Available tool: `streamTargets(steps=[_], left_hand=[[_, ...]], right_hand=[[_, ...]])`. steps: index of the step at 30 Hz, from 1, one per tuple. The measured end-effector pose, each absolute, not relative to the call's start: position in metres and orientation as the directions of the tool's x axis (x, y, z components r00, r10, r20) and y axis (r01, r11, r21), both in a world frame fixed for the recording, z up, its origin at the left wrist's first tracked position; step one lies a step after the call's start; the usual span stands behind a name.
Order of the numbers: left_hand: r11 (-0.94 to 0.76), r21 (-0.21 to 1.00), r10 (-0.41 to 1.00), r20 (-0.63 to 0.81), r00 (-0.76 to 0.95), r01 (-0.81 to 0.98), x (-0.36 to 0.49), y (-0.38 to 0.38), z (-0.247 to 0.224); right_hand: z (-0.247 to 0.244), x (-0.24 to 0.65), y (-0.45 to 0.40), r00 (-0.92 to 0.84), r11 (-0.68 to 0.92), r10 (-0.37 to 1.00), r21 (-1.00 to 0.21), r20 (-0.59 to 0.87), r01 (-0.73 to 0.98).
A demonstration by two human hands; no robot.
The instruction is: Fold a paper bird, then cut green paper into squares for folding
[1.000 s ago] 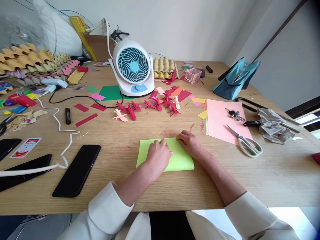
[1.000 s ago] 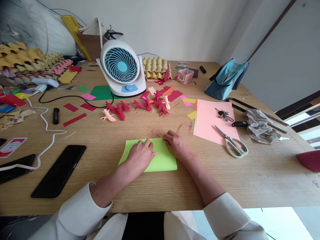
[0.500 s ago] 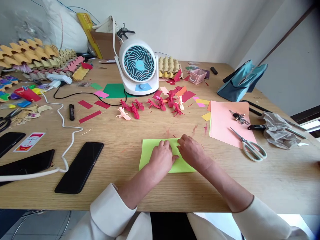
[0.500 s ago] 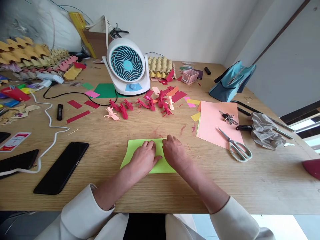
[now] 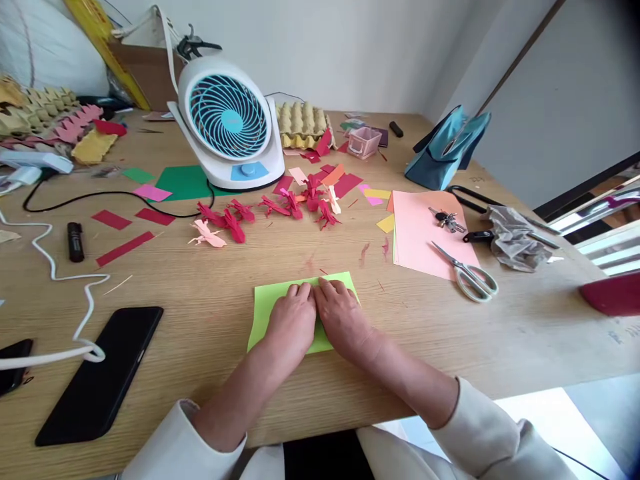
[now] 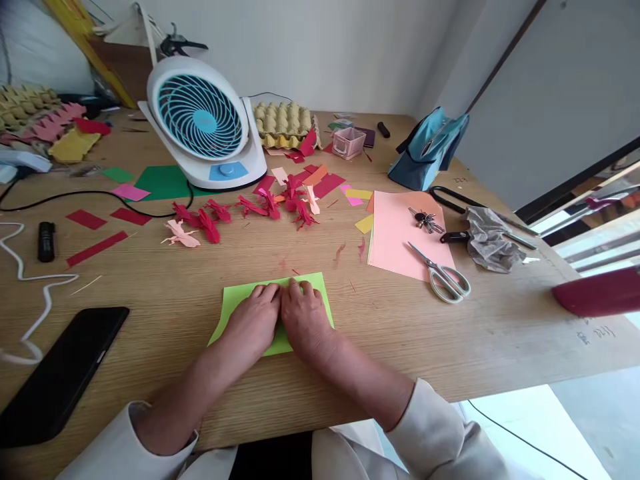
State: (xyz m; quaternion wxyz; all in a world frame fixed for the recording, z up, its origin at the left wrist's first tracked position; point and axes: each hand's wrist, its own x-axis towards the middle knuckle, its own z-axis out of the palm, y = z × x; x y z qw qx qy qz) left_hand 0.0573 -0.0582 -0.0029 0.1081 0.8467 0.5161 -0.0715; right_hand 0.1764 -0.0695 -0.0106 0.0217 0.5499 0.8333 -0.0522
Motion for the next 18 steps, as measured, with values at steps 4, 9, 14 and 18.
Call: streamTargets(steps=[4,9,14,18], left_hand=[[-0.434,0.112,0.869,-0.207,0.449,0.894,0.056,-0.053,-0.006],[-0.423,0.145,0.894,-0.093,0.438,0.894,0.051,-0.047,-0.017],[-0.466,0.144,0.879,-0.036,0.476,0.873,0.051,-0.051,-0.027],[-0.455,0.156,0.886,-0.019,0.463,0.877,0.055,-0.063,-0.03]], right_hand=[[-0.012,0.177,-0.07,-0.399,0.395,0.909,-0.054,-0.119,0.917],[-0.02,0.183,-0.068,-0.431,0.426,0.901,-0.081,-0.055,0.901],[-0.021,0.189,-0.068,-0.439,0.43,0.897,-0.145,-0.041,0.891],[-0.025,0.196,-0.065,-0.468,0.457,0.884,-0.189,-0.013,0.869]])
